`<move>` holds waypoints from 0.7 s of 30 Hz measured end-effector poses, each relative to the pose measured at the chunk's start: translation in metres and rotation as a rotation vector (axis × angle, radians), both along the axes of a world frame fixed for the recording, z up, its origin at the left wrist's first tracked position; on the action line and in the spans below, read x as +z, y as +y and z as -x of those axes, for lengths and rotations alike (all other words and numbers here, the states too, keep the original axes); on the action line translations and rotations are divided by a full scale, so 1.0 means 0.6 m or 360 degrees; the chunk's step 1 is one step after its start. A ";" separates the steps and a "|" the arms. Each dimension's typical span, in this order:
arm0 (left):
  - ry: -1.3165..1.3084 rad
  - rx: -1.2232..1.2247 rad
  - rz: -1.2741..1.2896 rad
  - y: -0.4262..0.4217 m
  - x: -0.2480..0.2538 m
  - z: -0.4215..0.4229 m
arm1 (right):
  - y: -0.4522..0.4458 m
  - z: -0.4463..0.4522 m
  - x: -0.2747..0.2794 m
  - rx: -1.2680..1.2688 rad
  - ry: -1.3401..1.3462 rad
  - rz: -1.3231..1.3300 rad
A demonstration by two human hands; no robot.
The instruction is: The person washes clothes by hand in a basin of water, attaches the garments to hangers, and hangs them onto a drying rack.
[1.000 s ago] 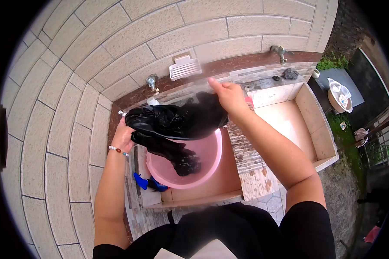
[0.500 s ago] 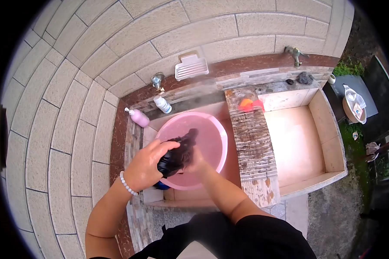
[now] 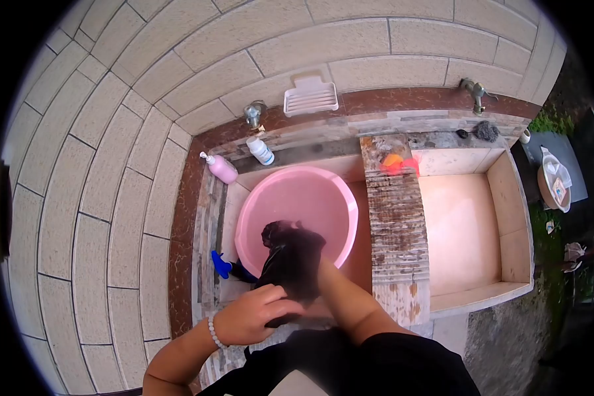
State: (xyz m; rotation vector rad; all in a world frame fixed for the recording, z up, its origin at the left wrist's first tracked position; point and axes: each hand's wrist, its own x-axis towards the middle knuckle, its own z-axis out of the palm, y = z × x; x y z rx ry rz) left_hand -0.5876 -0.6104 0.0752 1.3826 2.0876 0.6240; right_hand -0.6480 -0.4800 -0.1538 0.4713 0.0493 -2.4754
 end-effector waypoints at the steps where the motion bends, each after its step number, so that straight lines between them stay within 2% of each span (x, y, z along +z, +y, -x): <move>1: -0.0138 0.0101 0.0035 -0.008 0.003 0.010 | 0.008 -0.001 0.008 0.0014 0.0024 0.0010; 2: -0.0278 0.0201 0.0070 -0.019 0.008 0.023 | 0.015 -0.002 0.015 0.0034 0.0047 0.0034; 4: -0.0056 0.0367 -0.0165 -0.040 0.030 0.072 | 0.025 -0.007 0.032 0.0054 0.0090 0.0067; 5: -0.0088 0.0540 -0.0208 -0.068 0.014 0.110 | 0.029 -0.012 0.041 0.0066 0.0109 0.0084; 6: -0.0317 0.0722 -0.0453 -0.100 -0.038 0.156 | 0.031 -0.018 0.048 0.0070 0.0118 0.0098; 7: -0.0886 0.1047 -0.0695 -0.094 -0.051 0.181 | 0.034 -0.021 0.054 0.0070 0.0124 0.0115; 8: -0.1036 0.1327 -0.0646 -0.093 -0.069 0.204 | 0.035 -0.026 0.060 0.0075 0.0129 0.0131; 11: -0.1574 0.1494 -0.0555 -0.139 -0.294 0.297 | 0.040 -0.035 0.076 0.0069 0.0135 0.0180; 13: -0.2410 0.1359 -0.0936 -0.120 -0.344 0.256 | 0.043 -0.039 0.088 0.0053 0.0124 0.0227; 17: -0.2269 0.1743 -0.1614 -0.070 -0.294 0.127 | 0.042 -0.043 0.112 0.0025 0.0073 0.0369; 21: -0.2210 0.1667 -0.2032 -0.005 -0.302 0.121 | 0.013 -0.036 0.127 0.0001 -0.0091 0.0670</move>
